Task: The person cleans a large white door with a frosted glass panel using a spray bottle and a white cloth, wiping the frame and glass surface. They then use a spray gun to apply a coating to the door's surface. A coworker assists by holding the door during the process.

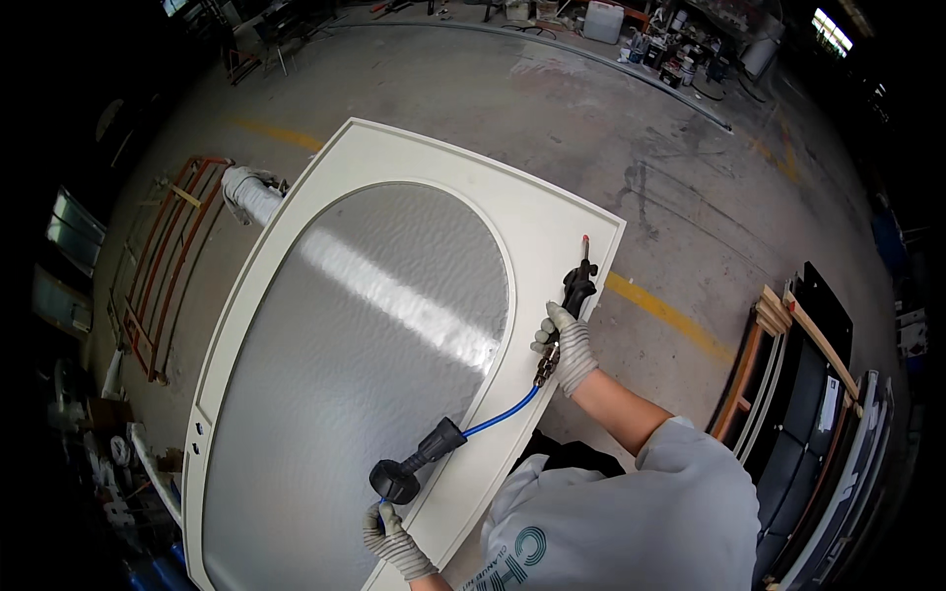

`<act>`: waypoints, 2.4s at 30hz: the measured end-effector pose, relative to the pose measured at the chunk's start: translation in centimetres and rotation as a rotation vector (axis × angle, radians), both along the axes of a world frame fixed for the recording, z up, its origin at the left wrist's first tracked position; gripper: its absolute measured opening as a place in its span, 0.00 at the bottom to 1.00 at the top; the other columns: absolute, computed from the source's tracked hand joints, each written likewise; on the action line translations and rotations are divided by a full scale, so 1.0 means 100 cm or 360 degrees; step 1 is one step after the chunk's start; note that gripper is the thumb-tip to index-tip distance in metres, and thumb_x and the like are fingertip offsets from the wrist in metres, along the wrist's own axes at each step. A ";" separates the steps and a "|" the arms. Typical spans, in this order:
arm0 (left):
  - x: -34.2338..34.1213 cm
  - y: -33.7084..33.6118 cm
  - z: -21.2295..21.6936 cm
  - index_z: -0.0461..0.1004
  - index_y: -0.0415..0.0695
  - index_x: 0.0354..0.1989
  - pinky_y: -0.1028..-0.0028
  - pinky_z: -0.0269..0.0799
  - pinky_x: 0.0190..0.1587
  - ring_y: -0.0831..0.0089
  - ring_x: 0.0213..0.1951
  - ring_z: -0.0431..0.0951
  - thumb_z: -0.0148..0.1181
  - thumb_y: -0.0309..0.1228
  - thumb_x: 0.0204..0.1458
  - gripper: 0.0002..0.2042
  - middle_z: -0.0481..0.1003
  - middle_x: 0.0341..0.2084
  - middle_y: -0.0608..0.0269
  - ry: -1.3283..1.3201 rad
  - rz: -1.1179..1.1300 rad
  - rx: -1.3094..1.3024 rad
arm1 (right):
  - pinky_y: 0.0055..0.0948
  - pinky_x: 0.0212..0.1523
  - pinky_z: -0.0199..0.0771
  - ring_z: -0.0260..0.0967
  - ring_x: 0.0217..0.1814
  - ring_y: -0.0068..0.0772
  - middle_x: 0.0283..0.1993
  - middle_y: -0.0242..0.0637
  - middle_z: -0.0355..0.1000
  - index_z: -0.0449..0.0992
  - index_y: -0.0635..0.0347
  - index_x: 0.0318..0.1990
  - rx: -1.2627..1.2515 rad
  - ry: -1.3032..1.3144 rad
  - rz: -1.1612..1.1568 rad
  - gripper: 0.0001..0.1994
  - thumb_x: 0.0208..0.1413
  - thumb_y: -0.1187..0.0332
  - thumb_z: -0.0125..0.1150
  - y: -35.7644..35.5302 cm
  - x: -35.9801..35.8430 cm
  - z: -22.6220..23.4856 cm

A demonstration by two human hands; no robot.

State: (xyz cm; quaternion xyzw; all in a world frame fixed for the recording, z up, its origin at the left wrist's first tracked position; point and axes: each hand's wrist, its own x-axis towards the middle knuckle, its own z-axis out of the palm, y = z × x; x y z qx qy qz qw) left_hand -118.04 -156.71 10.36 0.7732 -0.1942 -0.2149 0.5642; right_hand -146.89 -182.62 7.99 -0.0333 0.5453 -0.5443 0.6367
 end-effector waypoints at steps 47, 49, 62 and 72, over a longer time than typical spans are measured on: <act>0.010 0.572 -0.010 0.75 0.38 0.29 0.79 0.66 0.29 0.82 0.24 0.67 0.66 0.30 0.45 0.09 0.72 0.20 0.69 0.0074 0.1527 -0.0216 | 0.18 0.11 0.63 0.74 0.22 0.34 0.26 0.40 0.75 0.73 0.66 0.39 0.0252 -0.0568 0.3765 0.26 0.56 0.46 0.52 0.554 0.526 0.063; 0.029 0.586 -0.013 0.75 0.38 0.30 0.79 0.66 0.29 0.81 0.24 0.68 0.66 0.29 0.45 0.09 0.72 0.20 0.69 0.0064 0.1493 -0.0142 | 0.18 0.11 0.63 0.74 0.23 0.34 0.26 0.41 0.75 0.72 0.65 0.40 0.0136 -0.0654 0.3765 0.26 0.55 0.45 0.53 0.562 0.556 0.033; 0.238 0.644 0.026 0.77 0.39 0.32 0.76 0.67 0.29 0.78 0.24 0.71 0.67 0.33 0.46 0.11 0.74 0.22 0.64 0.0144 0.1132 0.0328 | 0.20 0.15 0.72 0.73 0.29 0.35 0.27 0.36 0.71 0.69 0.60 0.38 -0.0339 -0.0992 0.2188 0.30 0.47 0.38 0.57 0.552 0.820 -0.047; 0.342 0.691 0.007 0.78 0.38 0.29 0.77 0.67 0.28 0.78 0.23 0.70 0.67 0.34 0.43 0.11 0.73 0.19 0.64 0.0306 0.1298 0.0335 | 0.20 0.15 0.67 0.71 0.18 0.25 0.20 0.36 0.73 0.74 0.58 0.30 -0.0210 -0.0406 0.4613 0.22 0.54 0.46 0.56 0.796 0.963 -0.003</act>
